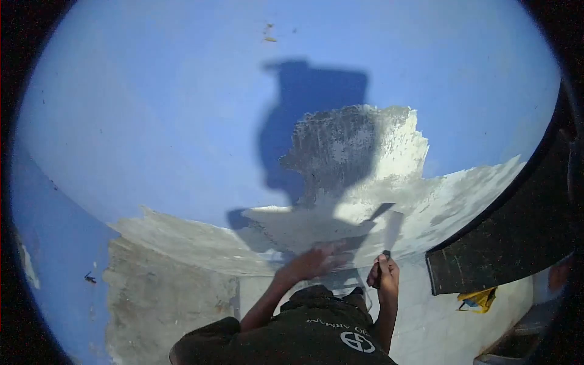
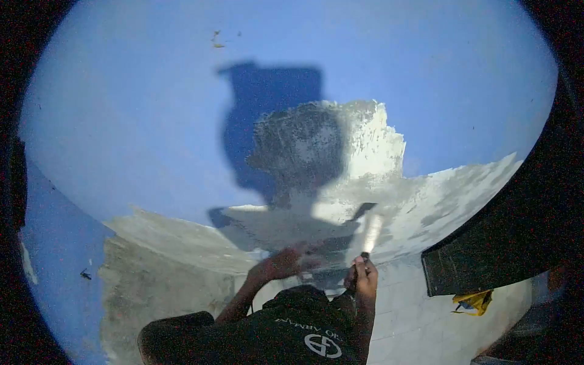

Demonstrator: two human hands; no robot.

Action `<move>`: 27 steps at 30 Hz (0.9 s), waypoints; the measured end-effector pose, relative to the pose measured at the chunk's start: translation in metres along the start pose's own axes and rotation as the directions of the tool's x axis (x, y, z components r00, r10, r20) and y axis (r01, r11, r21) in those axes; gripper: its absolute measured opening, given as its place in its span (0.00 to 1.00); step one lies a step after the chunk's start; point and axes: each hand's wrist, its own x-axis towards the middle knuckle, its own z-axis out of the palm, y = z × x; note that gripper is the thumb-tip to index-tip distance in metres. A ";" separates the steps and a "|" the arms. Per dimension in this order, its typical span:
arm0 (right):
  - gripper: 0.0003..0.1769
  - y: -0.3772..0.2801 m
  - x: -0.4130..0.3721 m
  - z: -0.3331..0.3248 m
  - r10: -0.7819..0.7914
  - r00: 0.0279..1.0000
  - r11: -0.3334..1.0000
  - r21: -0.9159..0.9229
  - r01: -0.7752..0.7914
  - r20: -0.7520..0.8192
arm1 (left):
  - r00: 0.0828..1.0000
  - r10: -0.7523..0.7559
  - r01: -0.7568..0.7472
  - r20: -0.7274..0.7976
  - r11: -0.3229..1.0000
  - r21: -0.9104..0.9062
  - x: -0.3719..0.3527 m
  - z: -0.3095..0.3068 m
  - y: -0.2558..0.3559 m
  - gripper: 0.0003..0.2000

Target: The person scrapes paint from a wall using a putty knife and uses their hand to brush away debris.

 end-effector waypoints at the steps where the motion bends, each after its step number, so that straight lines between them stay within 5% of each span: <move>1: 0.15 -0.004 -0.003 -0.002 0.015 0.990 0.998 0.058 -0.007 -0.140 | 0.970 0.137 -0.116 -0.200 0.986 0.116 0.000 -0.012 -0.005 0.29; 2: 0.14 -0.005 -0.005 -0.005 0.039 0.959 0.993 0.119 -0.005 -0.279 | 0.885 0.292 -0.207 -0.364 0.944 0.256 -0.003 -0.027 -0.009 0.27; 4: 0.11 0.011 -0.009 -0.047 0.021 0.957 0.960 0.273 0.062 -0.289 | 0.645 0.457 -0.108 -0.613 0.848 0.519 -0.013 -0.058 -0.013 0.25; 6: 0.09 -0.003 -0.021 -0.075 0.154 0.919 0.737 0.662 0.138 -0.363 | 0.414 0.504 -0.014 -0.758 0.836 0.548 -0.033 -0.086 0.002 0.21; 7: 0.09 -0.005 -0.027 -0.096 0.085 0.899 0.730 0.641 0.238 -0.430 | 0.420 0.502 -0.020 -0.756 0.838 0.545 -0.037 -0.092 0.000 0.21; 9: 0.11 -0.017 -0.042 -0.114 -0.035 0.805 0.721 0.542 0.431 -0.592 | -0.031 0.510 0.256 -0.860 0.836 0.486 -0.038 -0.111 -0.004 0.22; 10: 0.14 -0.034 -0.050 -0.107 -0.082 0.734 0.717 0.472 0.514 -0.675 | -0.049 0.535 0.257 -0.843 0.823 0.507 -0.031 -0.122 -0.013 0.22; 13: 0.19 -0.047 -0.064 -0.094 -0.258 0.794 0.723 0.435 0.536 -0.551 | -0.225 0.629 0.496 -0.744 0.731 0.468 0.004 -0.134 -0.063 0.30; 15: 0.21 -0.044 -0.064 -0.084 -0.312 0.413 0.933 -0.195 0.302 -0.856 | -0.232 0.656 0.478 -0.718 0.720 0.504 0.017 -0.141 -0.091 0.30; 16: 0.20 -0.033 -0.053 -0.073 -0.615 0.223 0.775 -0.631 -0.004 -0.756 | -0.242 0.690 0.490 -0.682 0.694 0.527 0.019 -0.143 -0.097 0.30; 18: 0.18 -0.033 -0.028 -0.037 -0.996 -0.007 0.087 -0.996 -0.025 -0.087 | -0.274 0.670 0.477 -0.690 0.718 0.507 0.023 -0.144 -0.100 0.28; 19: 0.15 -0.037 -0.034 0.001 -0.856 0.264 0.473 -0.879 0.053 -0.445 | -0.303 0.682 0.470 -0.665 0.715 0.518 0.024 -0.144 -0.100 0.26; 20: 0.15 -0.037 -0.042 0.035 -0.529 0.521 0.788 -0.615 0.010 -0.670 | -0.330 0.690 0.467 -0.645 0.713 0.523 0.023 -0.141 -0.101 0.25; 22: 0.15 -0.014 -0.031 0.058 -0.474 0.733 0.695 -0.719 -0.028 -0.487 | -0.342 0.634 0.387 -0.694 0.768 0.510 0.024 -0.137 -0.104 0.23; 24: 0.15 0.009 -0.021 0.097 -0.553 0.801 0.527 -0.841 0.121 -0.231 | -0.299 0.697 0.424 -0.652 0.709 0.564 0.018 -0.138 -0.105 0.22; 27: 0.16 0.037 -0.019 0.155 -0.527 0.816 0.404 -0.915 -0.007 -0.239 | -0.305 0.707 0.378 -0.638 0.705 0.600 0.016 -0.139 -0.105 0.20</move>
